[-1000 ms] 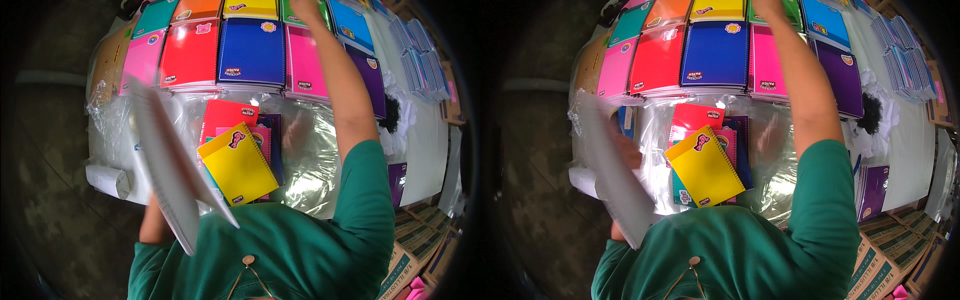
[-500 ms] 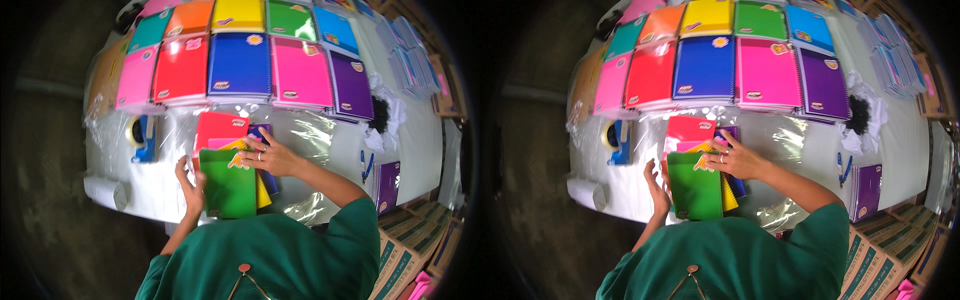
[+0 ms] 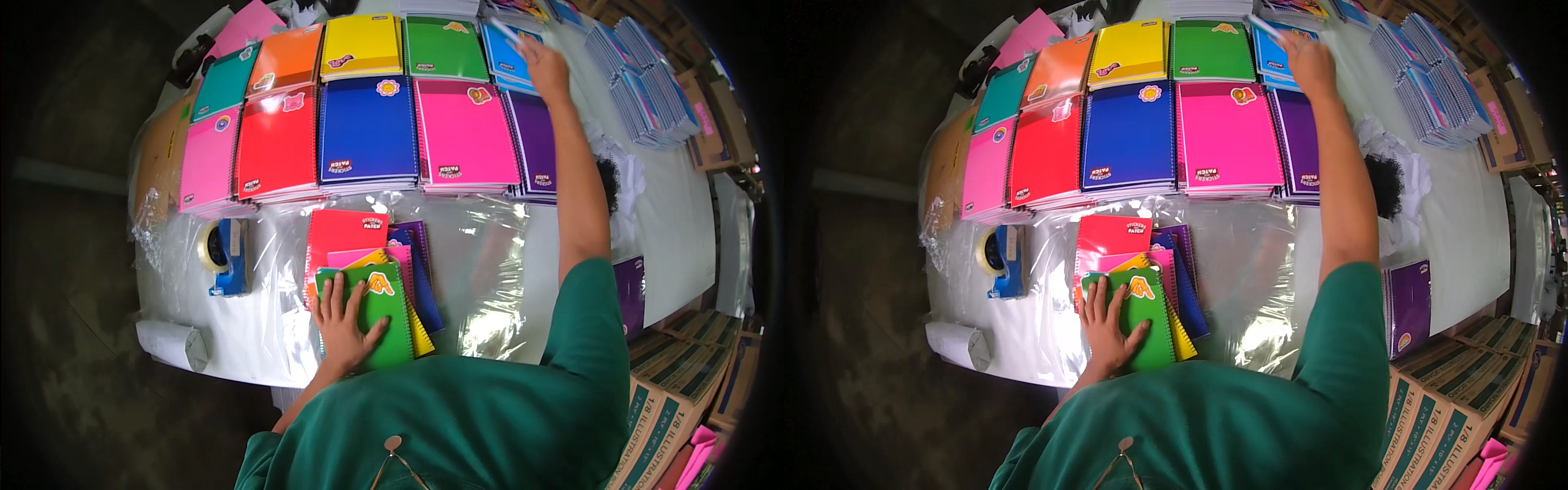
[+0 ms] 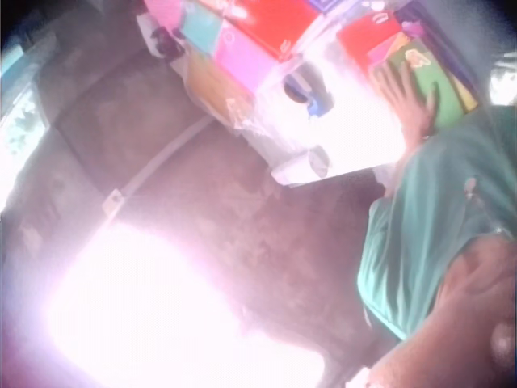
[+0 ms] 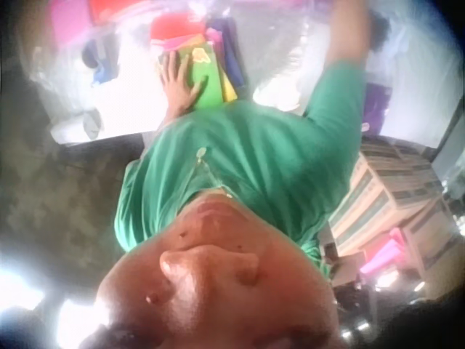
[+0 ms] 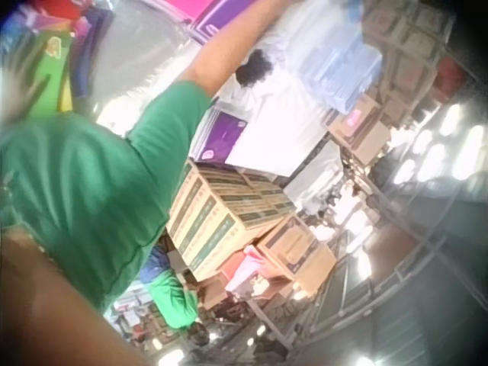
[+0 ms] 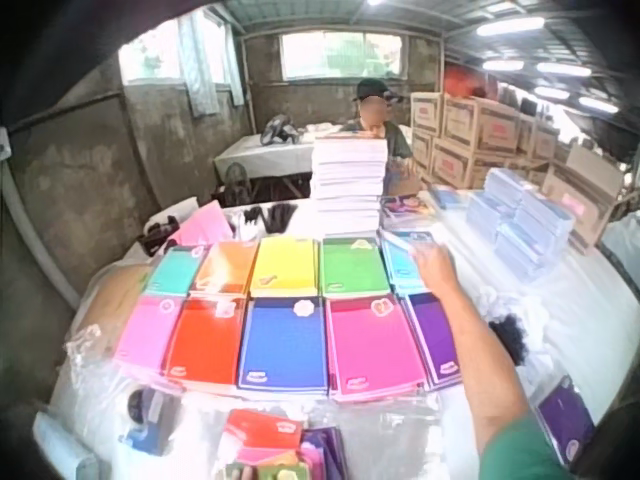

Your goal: The person selects several colorful notebooks from stacks on a table, aligns them into a single pile, and places the pile into a clear plastic bag. They then seal the bag with tape from a dispenser and move the packaged notebooks to the side, repeating the process with another set of notebooks.

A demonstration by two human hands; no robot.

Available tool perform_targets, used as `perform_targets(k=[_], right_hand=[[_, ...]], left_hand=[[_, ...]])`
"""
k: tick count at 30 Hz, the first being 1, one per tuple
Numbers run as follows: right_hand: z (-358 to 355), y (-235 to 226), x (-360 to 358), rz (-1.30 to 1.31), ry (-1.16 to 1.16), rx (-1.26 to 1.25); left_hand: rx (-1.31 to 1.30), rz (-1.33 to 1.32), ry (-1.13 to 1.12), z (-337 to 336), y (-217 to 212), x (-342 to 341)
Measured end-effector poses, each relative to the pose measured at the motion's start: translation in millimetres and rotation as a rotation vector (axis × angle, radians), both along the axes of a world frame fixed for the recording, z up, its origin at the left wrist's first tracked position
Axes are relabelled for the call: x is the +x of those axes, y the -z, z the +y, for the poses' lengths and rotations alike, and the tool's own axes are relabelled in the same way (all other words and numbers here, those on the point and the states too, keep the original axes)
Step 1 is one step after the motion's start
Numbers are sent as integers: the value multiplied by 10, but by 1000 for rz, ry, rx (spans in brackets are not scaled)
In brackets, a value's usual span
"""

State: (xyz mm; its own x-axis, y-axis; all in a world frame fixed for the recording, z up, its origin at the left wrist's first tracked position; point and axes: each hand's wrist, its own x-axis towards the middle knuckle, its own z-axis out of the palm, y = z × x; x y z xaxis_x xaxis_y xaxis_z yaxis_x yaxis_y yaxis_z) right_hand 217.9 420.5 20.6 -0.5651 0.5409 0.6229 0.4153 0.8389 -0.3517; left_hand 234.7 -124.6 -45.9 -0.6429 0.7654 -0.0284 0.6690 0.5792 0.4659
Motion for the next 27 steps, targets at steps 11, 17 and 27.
perform_targets(k=[11,17,27], right_hand=[[-3315,-288,1256,320,-589,-1042],[-3658,1356,1345,-185,-205,-1349],[-4071,748,1345,221,-457,-1599]], left_hand=[[511,-192,-520,-159,-756,-299],[292,-323,-602,-553,386,-89],[244,-517,-520,-458,152,81]])
